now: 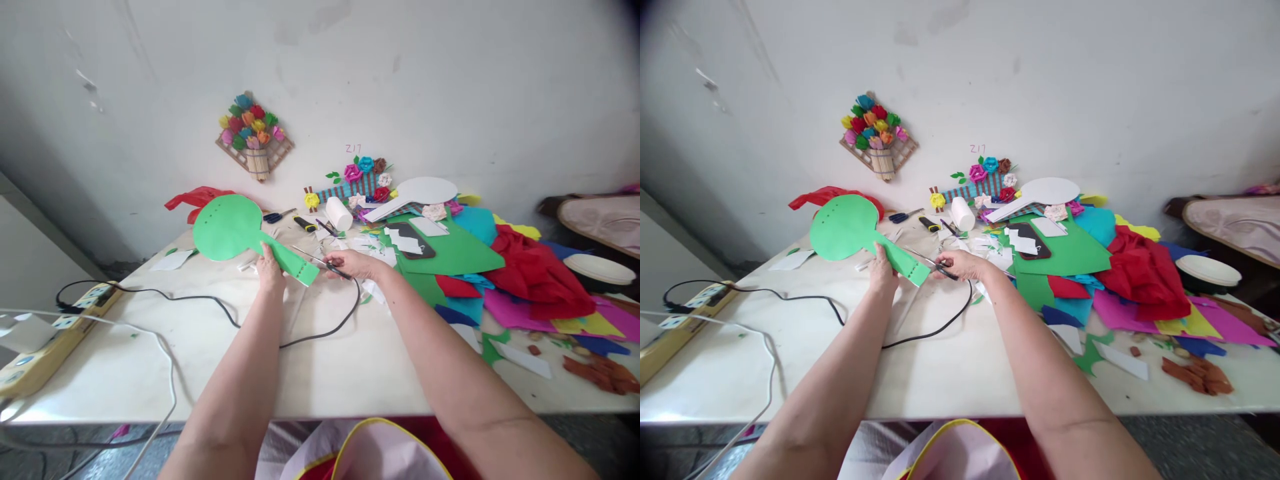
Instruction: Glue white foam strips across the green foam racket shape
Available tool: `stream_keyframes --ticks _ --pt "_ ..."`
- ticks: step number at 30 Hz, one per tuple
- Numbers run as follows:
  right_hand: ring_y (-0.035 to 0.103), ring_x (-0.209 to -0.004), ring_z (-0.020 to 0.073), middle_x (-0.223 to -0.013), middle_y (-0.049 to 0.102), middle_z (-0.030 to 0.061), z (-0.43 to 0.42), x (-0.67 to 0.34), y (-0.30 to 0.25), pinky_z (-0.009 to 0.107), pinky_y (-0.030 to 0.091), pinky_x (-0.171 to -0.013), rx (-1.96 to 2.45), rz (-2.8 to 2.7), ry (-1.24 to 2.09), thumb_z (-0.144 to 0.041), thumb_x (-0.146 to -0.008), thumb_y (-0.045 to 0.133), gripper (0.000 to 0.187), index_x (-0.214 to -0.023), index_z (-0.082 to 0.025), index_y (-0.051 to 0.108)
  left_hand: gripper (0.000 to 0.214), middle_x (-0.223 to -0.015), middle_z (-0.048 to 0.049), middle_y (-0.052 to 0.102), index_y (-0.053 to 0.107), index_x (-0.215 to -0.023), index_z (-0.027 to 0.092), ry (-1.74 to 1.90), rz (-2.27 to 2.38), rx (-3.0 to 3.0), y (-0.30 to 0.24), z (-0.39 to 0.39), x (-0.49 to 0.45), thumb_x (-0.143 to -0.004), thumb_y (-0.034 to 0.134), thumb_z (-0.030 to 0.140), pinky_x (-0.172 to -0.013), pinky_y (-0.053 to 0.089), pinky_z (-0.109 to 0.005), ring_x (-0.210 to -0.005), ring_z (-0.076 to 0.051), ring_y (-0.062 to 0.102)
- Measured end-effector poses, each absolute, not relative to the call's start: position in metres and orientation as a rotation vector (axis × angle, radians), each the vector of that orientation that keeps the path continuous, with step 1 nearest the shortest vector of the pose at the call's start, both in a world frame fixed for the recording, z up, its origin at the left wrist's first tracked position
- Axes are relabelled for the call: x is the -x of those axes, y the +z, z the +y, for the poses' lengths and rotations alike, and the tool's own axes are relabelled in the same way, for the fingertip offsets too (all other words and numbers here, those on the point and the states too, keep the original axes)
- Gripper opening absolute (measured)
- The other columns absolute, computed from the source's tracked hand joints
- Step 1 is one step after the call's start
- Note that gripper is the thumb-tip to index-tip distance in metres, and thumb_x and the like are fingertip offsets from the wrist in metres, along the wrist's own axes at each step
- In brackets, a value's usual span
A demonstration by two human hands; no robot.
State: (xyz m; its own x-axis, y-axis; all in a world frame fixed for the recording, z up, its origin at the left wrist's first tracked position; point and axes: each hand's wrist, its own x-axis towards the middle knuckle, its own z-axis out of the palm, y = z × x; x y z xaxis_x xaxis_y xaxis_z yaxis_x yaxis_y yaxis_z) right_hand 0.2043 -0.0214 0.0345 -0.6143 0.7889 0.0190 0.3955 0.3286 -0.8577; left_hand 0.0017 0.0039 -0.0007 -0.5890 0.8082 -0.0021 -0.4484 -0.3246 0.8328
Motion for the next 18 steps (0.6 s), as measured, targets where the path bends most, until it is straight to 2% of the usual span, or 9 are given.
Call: stream_keyframes --ticks 6,13,18 --pt "0.045 -0.059 0.0073 -0.070 0.055 -0.0026 -0.024 -0.203 0.036 0.018 0.037 -0.053 0.939 -2.226 1.200 -0.040 -0.061 0.066 0.038 -0.091 -0.015 0.062 0.036 -0.063 0.0035 0.049 0.050 -0.080 0.019 1.998 1.003 -0.454 -0.001 0.005 0.002 -0.070 0.056 0.053 -0.051 0.044 -0.020 -0.054 -0.008 0.051" --pt "0.046 -0.054 0.0077 -0.066 0.056 -0.0024 -0.021 -0.206 0.029 0.018 0.039 -0.048 0.998 -2.159 1.143 -0.040 -0.064 0.063 0.043 -0.099 -0.015 0.061 0.030 -0.065 0.0020 0.053 0.050 -0.081 0.020 2.014 0.915 -0.383 0.001 0.005 0.006 -0.074 0.054 0.049 -0.058 0.048 -0.022 -0.060 -0.009 0.055" --pt "0.055 -0.066 0.0106 -0.072 0.061 0.0011 -0.018 -0.201 0.024 0.022 0.044 -0.064 0.898 -2.123 1.064 -0.033 -0.059 0.067 0.043 -0.096 -0.011 0.063 0.028 -0.070 0.0002 0.057 0.052 -0.081 0.020 2.027 0.860 -0.375 0.004 0.003 0.006 -0.074 0.055 0.047 -0.062 0.050 -0.023 -0.064 -0.010 0.057"
